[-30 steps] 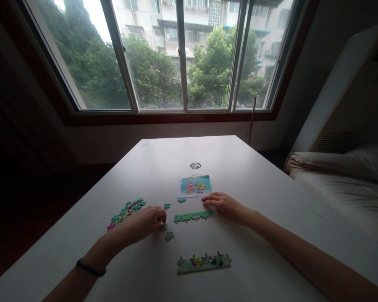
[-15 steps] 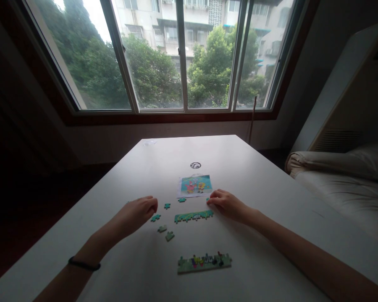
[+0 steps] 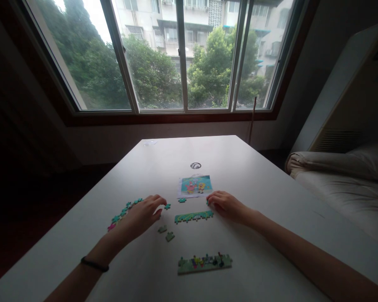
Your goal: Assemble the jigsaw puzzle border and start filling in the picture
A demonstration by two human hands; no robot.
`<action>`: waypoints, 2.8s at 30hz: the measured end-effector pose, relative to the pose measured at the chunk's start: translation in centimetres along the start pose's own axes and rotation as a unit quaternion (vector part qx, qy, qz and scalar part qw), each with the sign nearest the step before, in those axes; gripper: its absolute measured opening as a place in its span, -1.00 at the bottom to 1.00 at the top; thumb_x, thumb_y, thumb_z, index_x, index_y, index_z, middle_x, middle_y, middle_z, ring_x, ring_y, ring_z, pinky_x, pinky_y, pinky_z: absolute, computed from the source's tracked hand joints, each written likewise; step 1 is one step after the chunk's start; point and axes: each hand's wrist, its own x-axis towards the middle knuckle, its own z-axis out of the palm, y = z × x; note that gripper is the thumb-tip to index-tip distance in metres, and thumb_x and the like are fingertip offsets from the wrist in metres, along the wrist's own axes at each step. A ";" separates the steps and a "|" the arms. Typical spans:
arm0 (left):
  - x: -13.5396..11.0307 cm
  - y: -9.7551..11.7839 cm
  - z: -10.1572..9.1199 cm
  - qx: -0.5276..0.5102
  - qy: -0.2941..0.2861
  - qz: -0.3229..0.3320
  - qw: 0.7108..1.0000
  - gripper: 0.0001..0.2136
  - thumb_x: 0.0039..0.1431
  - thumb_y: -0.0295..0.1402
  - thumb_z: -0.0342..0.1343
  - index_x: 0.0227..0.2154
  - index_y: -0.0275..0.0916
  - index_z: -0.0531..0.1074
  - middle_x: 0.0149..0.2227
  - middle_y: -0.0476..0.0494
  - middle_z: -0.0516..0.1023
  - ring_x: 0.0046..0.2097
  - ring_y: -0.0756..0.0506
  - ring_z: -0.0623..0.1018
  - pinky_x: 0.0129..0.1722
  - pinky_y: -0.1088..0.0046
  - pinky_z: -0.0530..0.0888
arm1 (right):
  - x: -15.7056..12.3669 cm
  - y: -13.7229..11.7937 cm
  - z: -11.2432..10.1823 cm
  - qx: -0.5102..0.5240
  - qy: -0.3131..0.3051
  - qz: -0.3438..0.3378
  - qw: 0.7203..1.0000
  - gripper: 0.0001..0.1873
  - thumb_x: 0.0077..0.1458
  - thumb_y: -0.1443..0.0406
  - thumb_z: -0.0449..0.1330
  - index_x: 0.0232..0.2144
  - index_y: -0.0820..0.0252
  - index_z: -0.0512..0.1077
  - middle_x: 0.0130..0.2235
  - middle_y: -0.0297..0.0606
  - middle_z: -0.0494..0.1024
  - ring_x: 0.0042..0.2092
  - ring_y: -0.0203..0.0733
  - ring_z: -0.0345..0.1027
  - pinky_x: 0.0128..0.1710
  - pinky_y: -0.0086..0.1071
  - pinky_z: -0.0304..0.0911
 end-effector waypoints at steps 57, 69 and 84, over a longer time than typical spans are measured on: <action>1.9 2.7 3.5 0.000 0.047 0.166 0.985 -0.65 0.18 -0.63 -0.13 -0.06 -0.15 0.31 -0.01 -0.09 0.42 0.01 -0.10 0.37 -0.01 0.33 0.34 | 0.2 -0.4 0.1 -0.018 0.012 0.028 0.999 -0.81 0.07 0.46 0.07 -0.29 0.21 0.45 -0.29 -0.20 0.44 -0.27 -0.24 0.30 -0.24 -0.40 0.27; 1.8 2.7 3.5 -0.029 0.045 0.067 0.996 -0.84 0.17 -0.54 -0.08 -0.31 -0.23 0.38 -0.27 -0.14 0.42 -0.22 -0.10 0.44 -0.23 0.41 0.40 | 0.2 -0.2 0.3 -0.022 0.013 0.027 0.999 -0.81 0.06 0.46 0.08 -0.29 0.19 0.45 -0.30 -0.19 0.44 -0.27 -0.23 0.31 -0.26 -0.41 0.26; 1.9 2.4 3.4 -0.041 0.066 0.017 0.997 -0.88 0.13 -0.51 -0.09 -0.36 -0.23 0.32 -0.31 -0.13 0.43 -0.24 -0.12 0.45 -0.25 0.38 0.40 | 0.2 -0.3 0.1 -0.022 0.011 0.025 0.999 -0.81 0.06 0.46 0.08 -0.29 0.19 0.44 -0.29 -0.19 0.44 -0.27 -0.24 0.32 -0.26 -0.41 0.26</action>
